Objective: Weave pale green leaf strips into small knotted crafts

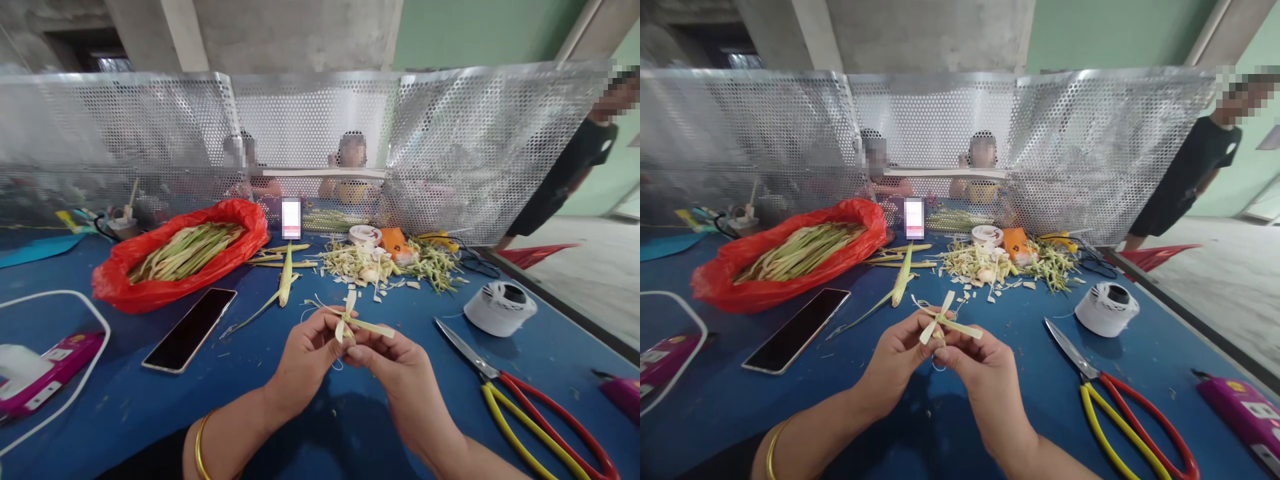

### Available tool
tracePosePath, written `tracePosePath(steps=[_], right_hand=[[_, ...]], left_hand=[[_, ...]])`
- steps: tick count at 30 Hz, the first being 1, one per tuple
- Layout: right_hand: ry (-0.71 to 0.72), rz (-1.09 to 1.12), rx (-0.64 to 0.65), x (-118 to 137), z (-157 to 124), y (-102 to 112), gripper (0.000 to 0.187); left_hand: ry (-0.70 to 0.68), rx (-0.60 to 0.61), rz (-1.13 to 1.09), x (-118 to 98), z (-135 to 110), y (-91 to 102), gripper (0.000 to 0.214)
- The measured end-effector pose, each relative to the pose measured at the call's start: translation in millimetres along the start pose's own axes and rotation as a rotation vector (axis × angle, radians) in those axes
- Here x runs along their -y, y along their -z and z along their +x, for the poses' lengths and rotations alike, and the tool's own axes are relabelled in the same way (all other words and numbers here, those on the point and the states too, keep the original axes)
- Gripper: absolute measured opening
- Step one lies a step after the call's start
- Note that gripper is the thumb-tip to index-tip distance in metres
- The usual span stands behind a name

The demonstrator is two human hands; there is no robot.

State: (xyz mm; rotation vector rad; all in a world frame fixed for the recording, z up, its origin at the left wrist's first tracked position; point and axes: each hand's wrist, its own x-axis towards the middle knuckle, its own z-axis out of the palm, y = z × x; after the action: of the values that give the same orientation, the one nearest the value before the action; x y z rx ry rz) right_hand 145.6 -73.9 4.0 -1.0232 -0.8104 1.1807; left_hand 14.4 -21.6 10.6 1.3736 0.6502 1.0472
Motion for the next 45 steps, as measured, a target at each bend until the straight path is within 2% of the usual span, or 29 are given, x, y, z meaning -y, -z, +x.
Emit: tracePosePath(steps=[4, 9, 17, 23, 27, 31, 34, 38, 41, 45], right_hand=[[-0.046, 0.042, -0.001, -1, 1, 1, 0.014], [-0.038, 0.076, 0.028, -1, 2, 2, 0.015], [-0.079, 0.073, 0.007, 0, 0, 1, 0.020], [-0.065, 0.003, -0.022, -1, 2, 0, 0.018], [0.001, -0.124, -0.014, -1, 4, 4, 0.018], [0.080, -0.408, 0.021, 4, 8, 13, 0.022], [0.162, -0.516, -0.036, 8, 15, 22, 0.021], [0.230, -0.438, -0.144, 13, 22, 30, 0.021], [0.221, -0.366, -0.138, 18, 21, 31, 0.022], [0.205, -0.308, -0.093, 24, 17, 29, 0.023]], left_hand=[[-0.013, -0.001, -0.029, 1, 1, -0.4, 0.019], [-0.013, 0.003, -0.052, 2, 1, 1.4, 0.015], [-0.053, -0.088, 0.064, 3, 0, 2.0, 0.013], [-0.065, -0.063, 0.095, 5, -1, -0.1, 0.014], [0.000, -0.070, 0.039, 7, 1, 0.8, 0.018], [0.089, -0.200, -0.112, 5, 8, 7.7, 0.018], [0.132, -0.251, -0.183, 3, 13, 12.5, 0.021], [0.208, -0.177, -0.189, 0, 13, 11.4, 0.027], [0.263, -0.108, -0.170, -2, 11, 8.5, 0.032], [0.257, -0.027, -0.157, -2, 9, 9.3, 0.027]])
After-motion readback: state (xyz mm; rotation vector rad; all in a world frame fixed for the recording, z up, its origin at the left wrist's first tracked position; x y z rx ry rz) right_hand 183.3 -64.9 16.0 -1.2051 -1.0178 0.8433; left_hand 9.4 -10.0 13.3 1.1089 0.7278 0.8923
